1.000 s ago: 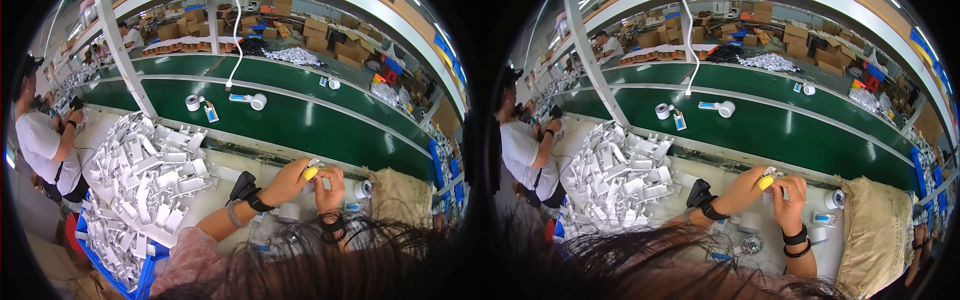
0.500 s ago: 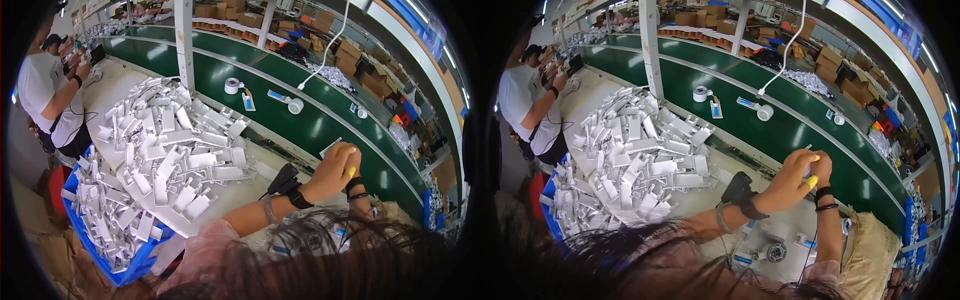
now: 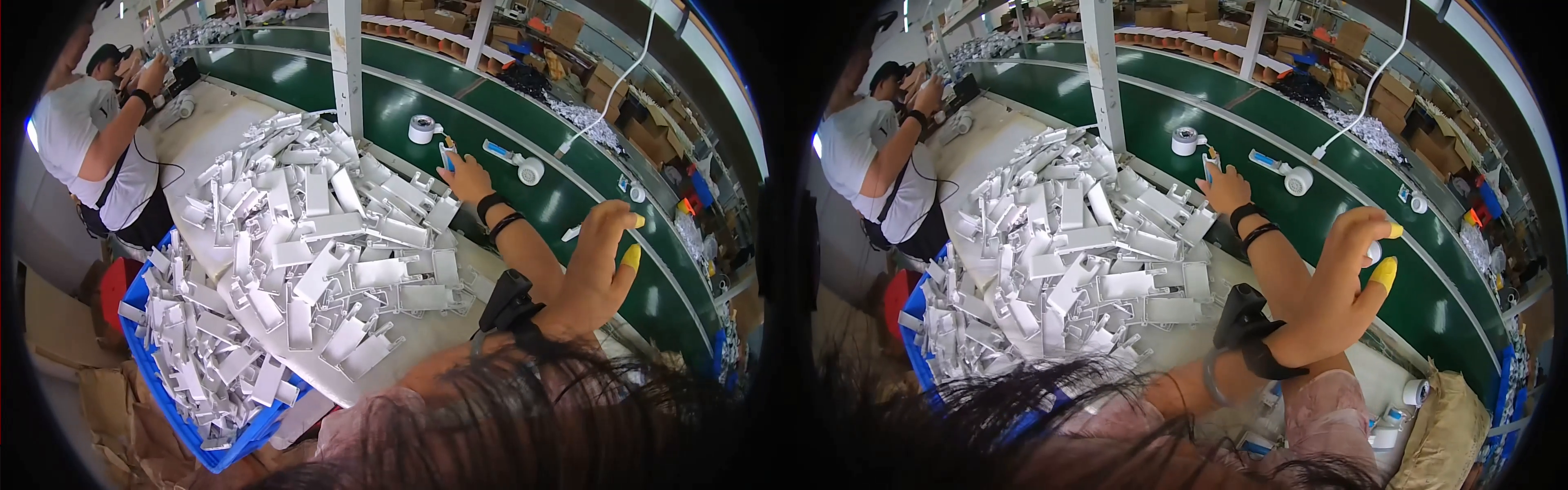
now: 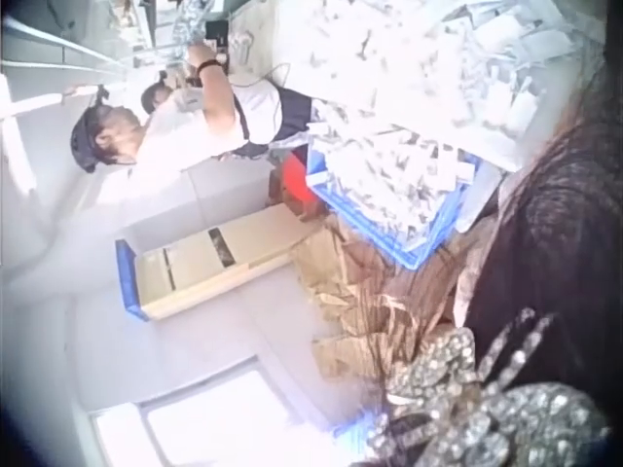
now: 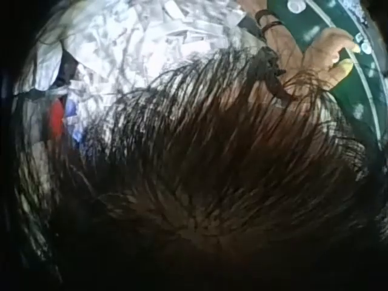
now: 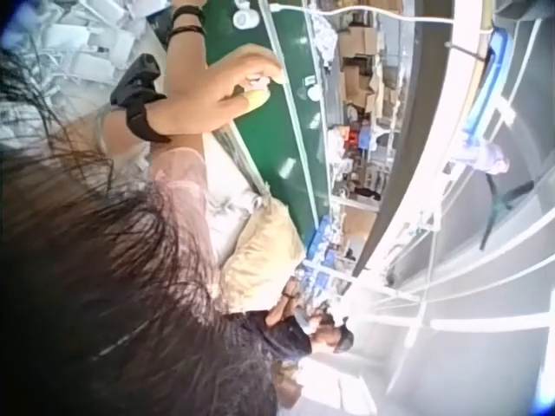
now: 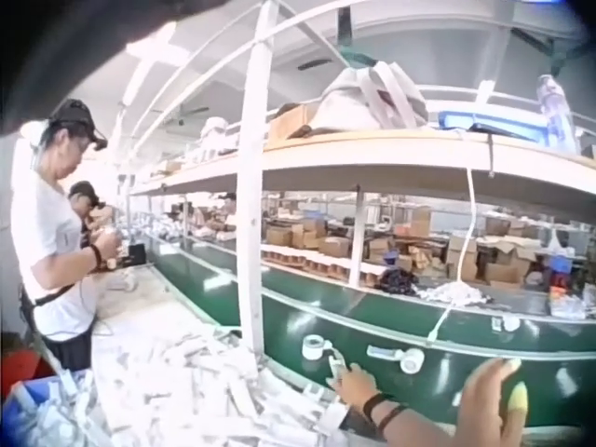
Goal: The person assembles a handheld fan by inserting a battery into the handle, snapping on a cover, and placing it on the conveyor belt. They then pick up a motor and housing to connect wires and fit the components together.
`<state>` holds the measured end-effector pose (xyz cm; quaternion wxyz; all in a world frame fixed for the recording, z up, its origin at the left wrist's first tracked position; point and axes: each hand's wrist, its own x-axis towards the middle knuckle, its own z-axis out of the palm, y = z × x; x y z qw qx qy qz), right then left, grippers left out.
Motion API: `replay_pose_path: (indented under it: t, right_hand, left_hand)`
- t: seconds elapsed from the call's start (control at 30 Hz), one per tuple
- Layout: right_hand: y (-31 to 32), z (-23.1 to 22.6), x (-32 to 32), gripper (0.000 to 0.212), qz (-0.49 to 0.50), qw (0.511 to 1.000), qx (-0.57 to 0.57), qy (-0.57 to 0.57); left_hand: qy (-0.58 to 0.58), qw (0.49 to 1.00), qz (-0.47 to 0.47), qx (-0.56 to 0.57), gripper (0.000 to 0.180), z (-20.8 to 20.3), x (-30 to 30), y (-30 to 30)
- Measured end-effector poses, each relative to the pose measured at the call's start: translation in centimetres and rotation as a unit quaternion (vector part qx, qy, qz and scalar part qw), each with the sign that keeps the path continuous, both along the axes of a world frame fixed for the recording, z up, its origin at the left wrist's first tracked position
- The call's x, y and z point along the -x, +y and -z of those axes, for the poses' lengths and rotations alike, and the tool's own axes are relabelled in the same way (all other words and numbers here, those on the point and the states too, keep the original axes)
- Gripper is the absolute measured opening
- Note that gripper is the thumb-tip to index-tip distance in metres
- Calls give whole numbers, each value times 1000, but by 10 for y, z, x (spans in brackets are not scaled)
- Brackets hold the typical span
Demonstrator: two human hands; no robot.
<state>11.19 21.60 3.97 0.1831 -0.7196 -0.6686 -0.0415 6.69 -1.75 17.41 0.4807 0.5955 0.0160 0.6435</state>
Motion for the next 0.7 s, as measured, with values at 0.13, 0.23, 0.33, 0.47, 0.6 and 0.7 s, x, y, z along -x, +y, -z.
replay_pose_path:
  t: [0.13,0.23,0.33,0.47,0.6,0.7]
  right_hand:
    - [10,5,-14,36,14,997,13,-74]
    - [1,4,-29,30,-26,994,-5,-109]
    - [-20,3,-37,20,-41,991,-12,-130]
    - [-37,5,-56,26,-30,989,4,-144]
    - [-33,7,-70,44,12,991,-28,-131]
    - [-15,23,-48,45,2,986,-145,-86]
  left_hand:
    - [-14,1000,-20,8,42,-6,0,3]
    - [10,999,37,22,39,-8,2,0]
    - [14,999,43,8,37,-1,-4,-6]
    - [-4,997,71,-6,37,3,-14,-10]
    - [36,998,50,-32,36,5,-16,-11]
    - [28,998,54,-24,35,6,-9,-10]
